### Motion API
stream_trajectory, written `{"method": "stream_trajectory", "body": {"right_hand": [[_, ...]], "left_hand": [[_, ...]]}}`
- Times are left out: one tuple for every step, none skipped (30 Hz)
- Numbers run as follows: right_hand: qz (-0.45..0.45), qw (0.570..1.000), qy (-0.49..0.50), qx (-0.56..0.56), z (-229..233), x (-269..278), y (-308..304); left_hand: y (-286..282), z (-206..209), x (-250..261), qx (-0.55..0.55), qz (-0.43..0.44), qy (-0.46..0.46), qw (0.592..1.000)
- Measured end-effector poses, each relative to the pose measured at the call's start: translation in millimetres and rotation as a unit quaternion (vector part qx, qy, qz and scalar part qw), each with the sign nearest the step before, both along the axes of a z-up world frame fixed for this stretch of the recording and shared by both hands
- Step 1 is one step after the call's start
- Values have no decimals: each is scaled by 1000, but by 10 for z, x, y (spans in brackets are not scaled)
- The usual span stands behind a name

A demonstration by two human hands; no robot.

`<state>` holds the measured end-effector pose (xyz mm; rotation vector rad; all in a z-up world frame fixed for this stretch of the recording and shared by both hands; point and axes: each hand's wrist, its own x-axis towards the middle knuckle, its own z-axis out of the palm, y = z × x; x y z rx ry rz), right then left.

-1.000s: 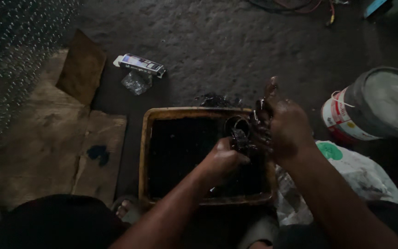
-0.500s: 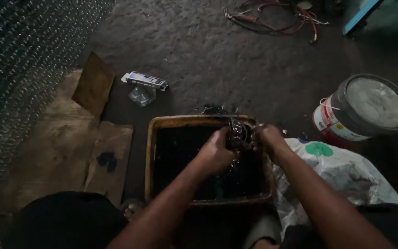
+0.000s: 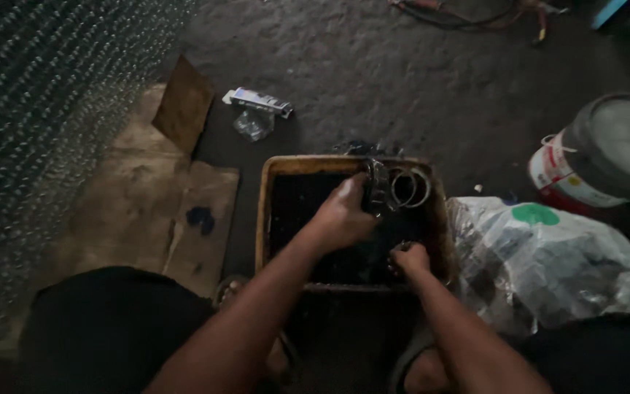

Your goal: The person cleans automotive mechanical parts, including a clutch hub and components, inside a plastic tub containing solvent liquid by hand.

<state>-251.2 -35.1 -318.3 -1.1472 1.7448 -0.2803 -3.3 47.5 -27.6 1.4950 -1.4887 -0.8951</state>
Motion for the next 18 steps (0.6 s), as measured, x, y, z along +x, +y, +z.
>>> {"method": "stream_trajectory", "body": {"right_hand": [[19,999,34,15,-20,34,58],[39,997,67,30,-22,75,122],[57,992,100,41,19,109,155],[76,992,100,19,71,159,191],[95,990,100,-5,144,224,180],[115,988,100,-30,224,279,159],[130,983,125,-29,303,333,116],[145,978,150,-29,369,383,69],[162,970,178,-27,407,396,49],[143,973,183,-18,413,436,34],[126,974,189,-6,395,469,35],[109,975,195,5,368,478,30],[111,977,184,-12,334,485,15],[113,978,174,-30,290,470,2],[111,979,166,-46,232,411,-3],[114,984,132,-37,163,368,-15],[116,988,101,-27,85,305,-10],[118,990,70,-17,9,259,-14]], "left_hand": [[35,37,11,17,-2,2,1000],[91,81,17,35,-5,4,999],[124,145,19,72,-10,14,997],[171,218,26,110,-15,23,994],[211,300,35,144,-19,33,989],[244,387,45,141,-7,26,990],[264,477,64,137,7,19,990],[282,557,74,132,20,12,991],[299,615,78,118,14,16,993],[304,664,108,104,8,21,994],[316,698,121,92,3,26,995],[319,720,120,130,30,27,991],[302,749,145,166,54,23,984],[277,768,172,201,78,20,976],[240,763,173,183,71,54,979],[201,744,181,165,64,88,980],[166,704,191,148,56,124,980],[113,656,211,156,62,144,975]]}}
